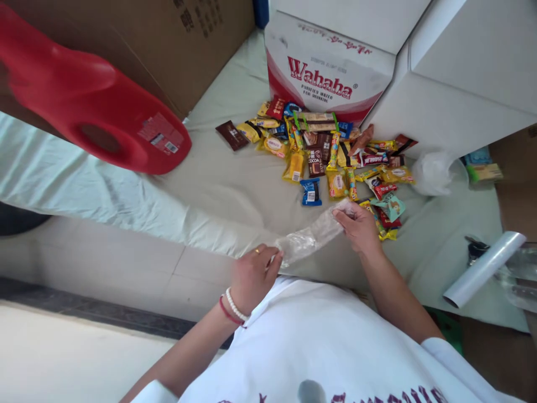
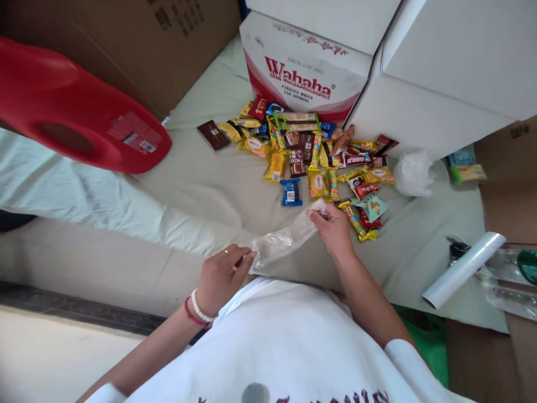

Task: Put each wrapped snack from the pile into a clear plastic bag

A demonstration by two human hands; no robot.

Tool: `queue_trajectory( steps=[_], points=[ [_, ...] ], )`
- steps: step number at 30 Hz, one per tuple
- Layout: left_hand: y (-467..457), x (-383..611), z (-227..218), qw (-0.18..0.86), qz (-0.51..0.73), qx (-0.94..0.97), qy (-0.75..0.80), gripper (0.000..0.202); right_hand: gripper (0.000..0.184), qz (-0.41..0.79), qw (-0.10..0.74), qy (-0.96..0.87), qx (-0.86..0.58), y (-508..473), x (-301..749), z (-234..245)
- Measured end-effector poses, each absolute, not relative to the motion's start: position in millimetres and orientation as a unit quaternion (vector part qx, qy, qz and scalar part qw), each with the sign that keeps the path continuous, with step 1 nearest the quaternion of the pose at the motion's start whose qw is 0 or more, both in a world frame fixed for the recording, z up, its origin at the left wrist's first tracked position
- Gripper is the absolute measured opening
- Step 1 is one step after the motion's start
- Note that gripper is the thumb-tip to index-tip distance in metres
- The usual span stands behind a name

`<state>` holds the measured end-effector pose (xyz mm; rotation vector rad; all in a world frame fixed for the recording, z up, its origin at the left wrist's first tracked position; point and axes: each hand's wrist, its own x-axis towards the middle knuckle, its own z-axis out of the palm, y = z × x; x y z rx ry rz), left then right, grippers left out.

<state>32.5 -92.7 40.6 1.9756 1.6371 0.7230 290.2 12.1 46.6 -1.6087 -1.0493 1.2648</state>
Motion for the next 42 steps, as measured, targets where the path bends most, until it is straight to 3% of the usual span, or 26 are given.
queue_trajectory(
  steps=[4,6,10,17,20,25,32,37,42],
  points=[
    [-59,80,42,0.268,0.342,0.72,0.542,0.03,0.035,0.531,0.405,-0.42,-0.614,13,274,61],
    [-41,110,32,0.325,0.351,0.71,0.516,0.038,0.037,0.557,0.409,-0.394,-0.606,15,269,65],
    [-19,154,6,0.435,0.395,0.648,0.485,0.026,0.044,0.611,0.432,-0.308,-0.587,20,270,69],
    [-14,153,-16,0.65,0.452,0.416,0.447,0.032,0.049,0.653,0.472,-0.291,-0.516,14,307,71],
    [-16,145,-15,0.665,0.455,0.373,0.46,0.033,0.044,0.557,0.479,-0.39,-0.555,2,320,65],
    [-21,143,-7,0.673,0.455,0.347,0.468,0.04,0.034,0.518,0.33,-0.525,-0.589,-15,312,42],
    [-18,138,3,0.683,0.459,0.306,0.479,0.045,0.04,0.556,0.37,-0.469,-0.577,-18,306,35],
    [-18,140,2,0.677,0.467,0.313,0.475,0.045,0.031,0.525,0.337,-0.551,-0.554,-21,305,38],
    [-18,133,2,0.72,0.429,0.326,0.437,0.045,0.03,0.586,0.378,-0.445,-0.562,-19,310,29]
  ],
)
